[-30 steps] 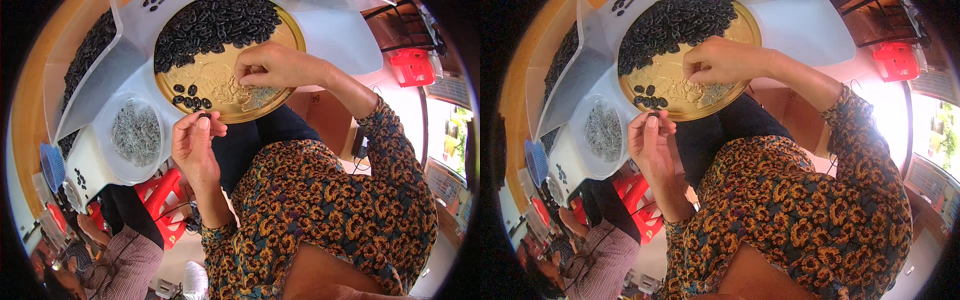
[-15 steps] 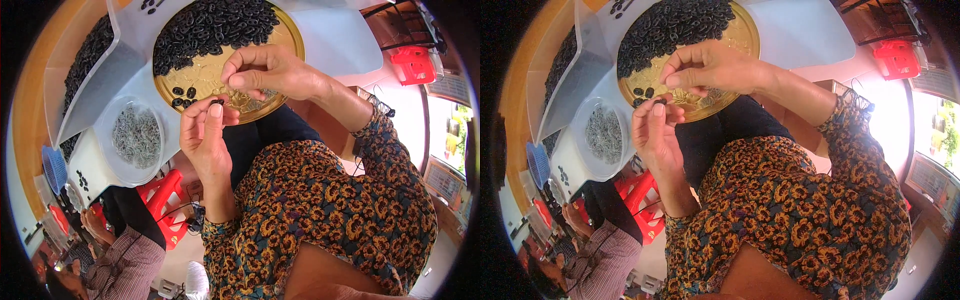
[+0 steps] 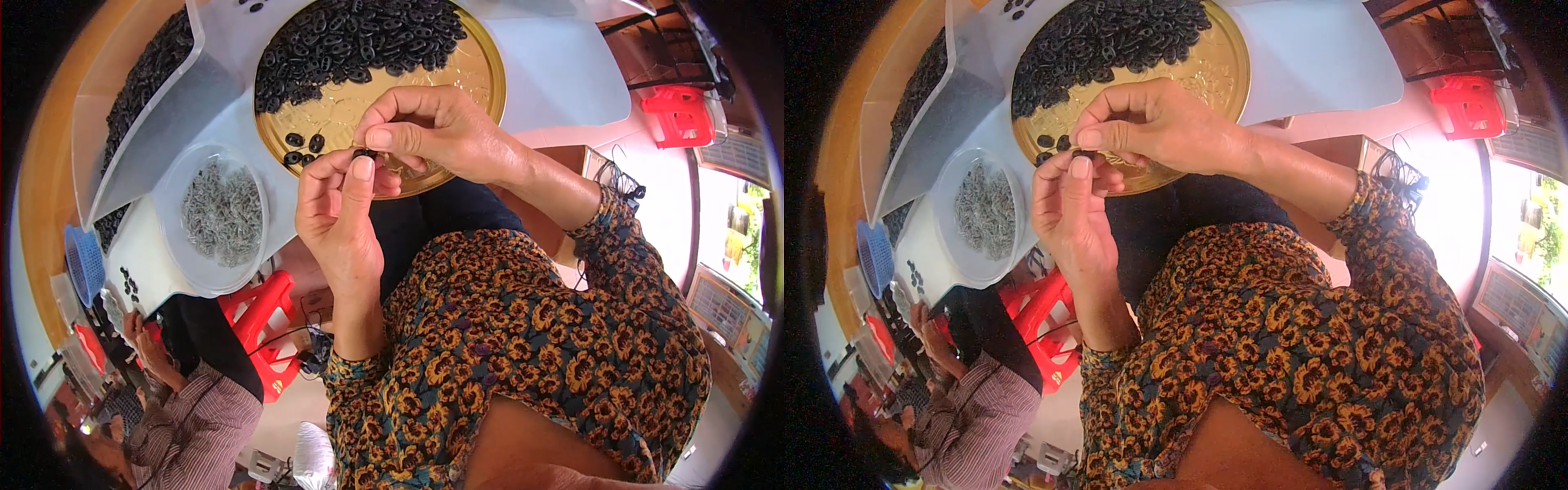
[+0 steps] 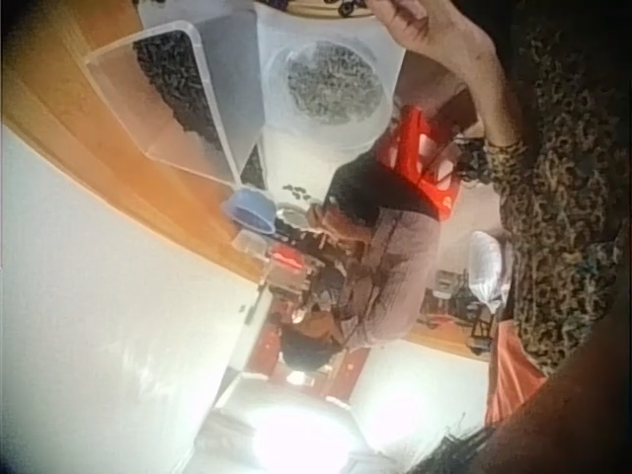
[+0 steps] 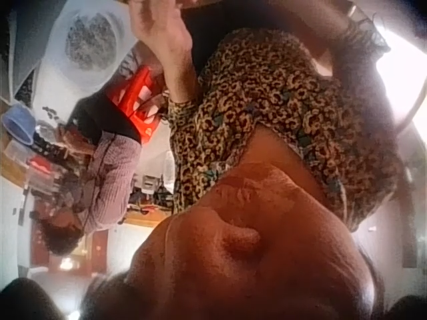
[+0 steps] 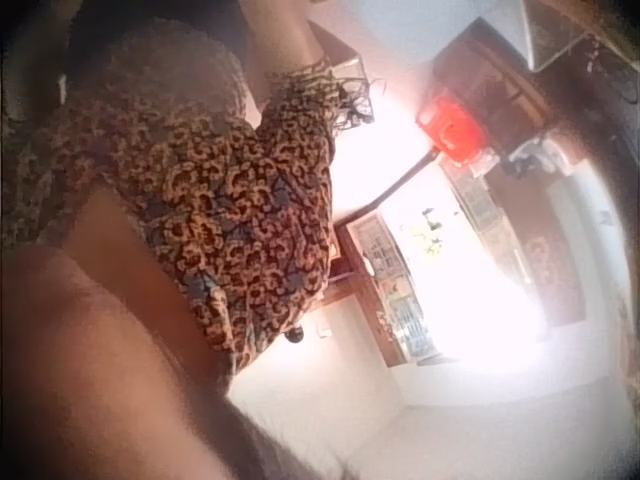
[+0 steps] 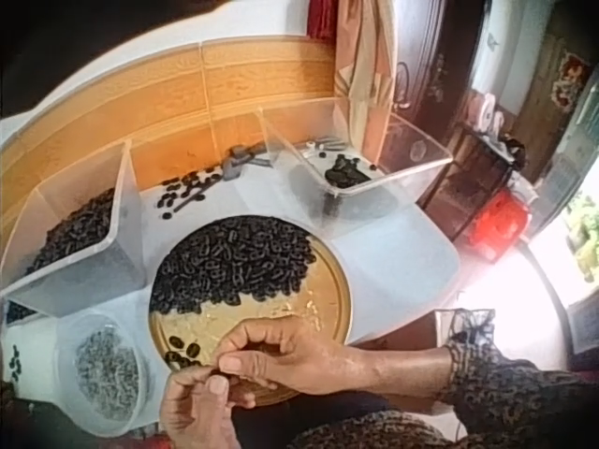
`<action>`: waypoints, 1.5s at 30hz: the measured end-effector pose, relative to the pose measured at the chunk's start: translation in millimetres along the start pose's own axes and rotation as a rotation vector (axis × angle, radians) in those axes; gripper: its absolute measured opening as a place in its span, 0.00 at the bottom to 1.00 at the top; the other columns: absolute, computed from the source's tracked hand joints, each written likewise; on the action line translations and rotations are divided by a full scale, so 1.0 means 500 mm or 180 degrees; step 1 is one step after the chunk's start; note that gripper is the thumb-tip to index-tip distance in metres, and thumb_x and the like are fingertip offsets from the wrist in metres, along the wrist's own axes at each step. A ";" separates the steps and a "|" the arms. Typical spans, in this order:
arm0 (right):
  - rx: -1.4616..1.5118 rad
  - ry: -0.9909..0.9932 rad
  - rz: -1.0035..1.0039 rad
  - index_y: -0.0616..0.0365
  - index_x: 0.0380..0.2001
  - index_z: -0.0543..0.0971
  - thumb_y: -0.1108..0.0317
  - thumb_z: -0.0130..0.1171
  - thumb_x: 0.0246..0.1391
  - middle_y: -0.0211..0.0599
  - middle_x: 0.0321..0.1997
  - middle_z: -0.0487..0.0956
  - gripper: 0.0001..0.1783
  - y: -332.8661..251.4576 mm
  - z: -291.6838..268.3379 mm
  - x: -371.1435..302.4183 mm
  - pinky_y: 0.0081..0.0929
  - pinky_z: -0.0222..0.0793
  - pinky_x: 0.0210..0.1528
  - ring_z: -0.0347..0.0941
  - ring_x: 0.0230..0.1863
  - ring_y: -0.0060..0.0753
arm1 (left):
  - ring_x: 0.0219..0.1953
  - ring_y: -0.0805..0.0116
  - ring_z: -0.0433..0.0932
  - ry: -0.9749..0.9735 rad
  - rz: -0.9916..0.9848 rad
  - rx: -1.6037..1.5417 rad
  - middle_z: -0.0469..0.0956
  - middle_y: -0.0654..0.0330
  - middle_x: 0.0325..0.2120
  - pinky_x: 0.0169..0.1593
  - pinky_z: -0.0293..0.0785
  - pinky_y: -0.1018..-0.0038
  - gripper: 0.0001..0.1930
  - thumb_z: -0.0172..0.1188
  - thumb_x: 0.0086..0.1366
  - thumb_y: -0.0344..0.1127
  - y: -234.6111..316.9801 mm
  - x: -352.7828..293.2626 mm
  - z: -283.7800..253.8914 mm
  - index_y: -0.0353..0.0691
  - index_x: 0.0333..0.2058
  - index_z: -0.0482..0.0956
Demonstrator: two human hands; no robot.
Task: The person sorts and inspects small black plastic components by hand, picking them from a gold tray and placing them into a plastic bin.
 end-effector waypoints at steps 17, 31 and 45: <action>-0.0132 -0.0035 -0.0114 0.63 0.40 0.76 0.64 0.57 0.62 0.25 0.30 0.76 0.12 -0.003 0.007 -0.001 0.15 0.65 0.29 0.67 0.28 0.12 | 0.27 0.72 0.78 -0.0009 0.0101 0.0282 0.78 0.57 0.30 0.33 0.78 0.76 0.06 0.58 0.64 0.25 0.004 -0.004 -0.005 0.31 0.39 0.73; -0.1044 0.0172 -0.0743 0.63 0.34 0.77 0.68 0.61 0.57 0.31 0.31 0.79 0.08 -0.014 0.001 0.003 0.21 0.71 0.39 0.74 0.36 0.18 | 0.28 0.71 0.79 -0.0090 0.0361 0.0610 0.78 0.56 0.29 0.34 0.78 0.77 0.05 0.58 0.64 0.22 0.021 0.000 -0.001 0.29 0.38 0.74; -0.0594 0.0408 -0.0182 0.64 0.38 0.80 0.68 0.59 0.59 0.31 0.26 0.79 0.10 -0.002 0.013 0.012 0.15 0.71 0.28 0.73 0.25 0.15 | 0.30 0.66 0.80 0.0013 -0.0026 0.0299 0.80 0.53 0.31 0.36 0.78 0.73 0.07 0.58 0.65 0.26 -0.002 0.020 -0.024 0.29 0.40 0.76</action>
Point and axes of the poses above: each hand's wrist, its own x-axis towards the middle knuckle, its own z-axis out of the palm, y = z × x, the point moved 3 cm from there along x, towards the middle knuckle
